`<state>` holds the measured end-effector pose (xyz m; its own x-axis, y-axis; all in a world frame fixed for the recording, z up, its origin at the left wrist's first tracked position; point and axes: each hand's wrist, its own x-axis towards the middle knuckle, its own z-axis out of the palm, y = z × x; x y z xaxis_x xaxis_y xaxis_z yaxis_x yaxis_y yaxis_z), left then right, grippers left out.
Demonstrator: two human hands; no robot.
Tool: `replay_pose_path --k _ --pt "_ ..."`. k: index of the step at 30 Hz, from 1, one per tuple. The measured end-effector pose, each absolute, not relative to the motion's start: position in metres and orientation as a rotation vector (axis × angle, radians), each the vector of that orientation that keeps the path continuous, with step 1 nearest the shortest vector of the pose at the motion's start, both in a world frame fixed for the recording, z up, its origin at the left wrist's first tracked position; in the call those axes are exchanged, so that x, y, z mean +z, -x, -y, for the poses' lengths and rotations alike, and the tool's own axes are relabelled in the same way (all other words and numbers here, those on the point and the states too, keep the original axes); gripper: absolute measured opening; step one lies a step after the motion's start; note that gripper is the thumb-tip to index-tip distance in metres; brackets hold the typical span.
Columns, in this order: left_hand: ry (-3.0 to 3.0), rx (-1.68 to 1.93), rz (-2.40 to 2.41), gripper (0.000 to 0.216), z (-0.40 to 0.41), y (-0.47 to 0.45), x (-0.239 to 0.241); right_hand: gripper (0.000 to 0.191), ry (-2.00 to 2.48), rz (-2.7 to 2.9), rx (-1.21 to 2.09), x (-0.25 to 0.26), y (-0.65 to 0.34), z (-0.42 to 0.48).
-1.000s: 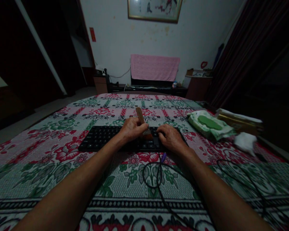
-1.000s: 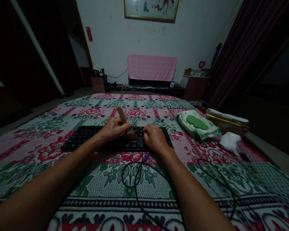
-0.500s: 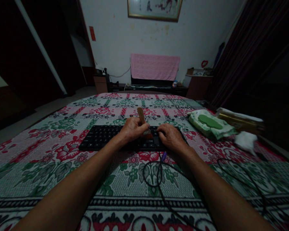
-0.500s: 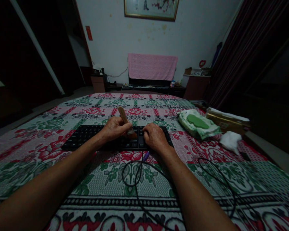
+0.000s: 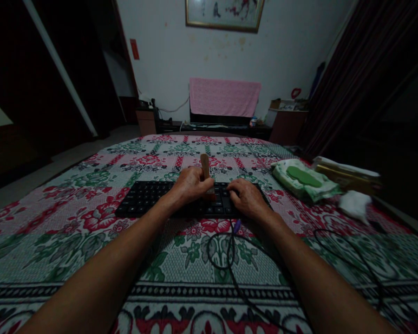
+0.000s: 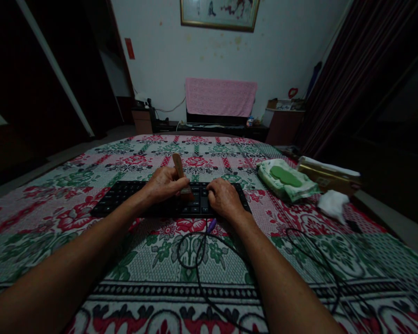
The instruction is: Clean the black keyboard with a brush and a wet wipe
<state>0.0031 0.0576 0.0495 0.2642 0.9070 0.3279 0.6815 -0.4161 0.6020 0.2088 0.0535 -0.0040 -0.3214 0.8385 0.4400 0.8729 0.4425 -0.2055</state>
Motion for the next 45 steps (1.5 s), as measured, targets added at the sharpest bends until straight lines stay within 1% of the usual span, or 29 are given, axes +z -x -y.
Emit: replay_pose_path --k 6,10,13,18,24,30,36,45 --pt "-2.298 0.837 -1.468 0.023 -0.06 0.004 0.052 0.019 1.45 2.22 -0.098 -0.004 -0.209 -0.053" --pt "-2.212 0.892 -1.508 0.023 -0.058 0.004 0.057 0.019 1.459 2.224 -0.101 -0.003 -0.208 -0.052" --pt "-2.115 0.93 -1.413 0.024 -0.057 -0.004 0.051 0.019 1.471 2.219 -0.097 -0.002 -0.207 -0.051" --pt "-2.08 0.856 -1.245 0.028 -0.059 -0.012 0.037 0.018 1.46 2.22 -0.101 -0.002 -0.207 -0.051" --pt "-2.178 0.773 -1.391 0.025 -0.057 -0.004 0.047 0.019 1.459 2.219 -0.087 -0.002 -0.208 -0.052" --pt "-2.138 0.79 -1.355 0.027 -0.054 -0.008 0.048 0.019 1.442 2.219 -0.087 -0.003 -0.209 -0.052" --pt "-2.181 0.632 -1.433 0.023 -0.061 0.001 0.05 0.019 1.453 2.223 -0.096 -0.004 -0.209 -0.054" --pt "-2.144 0.635 -1.462 0.021 -0.053 -0.003 0.057 0.019 1.427 2.217 -0.096 -0.006 -0.21 -0.055"
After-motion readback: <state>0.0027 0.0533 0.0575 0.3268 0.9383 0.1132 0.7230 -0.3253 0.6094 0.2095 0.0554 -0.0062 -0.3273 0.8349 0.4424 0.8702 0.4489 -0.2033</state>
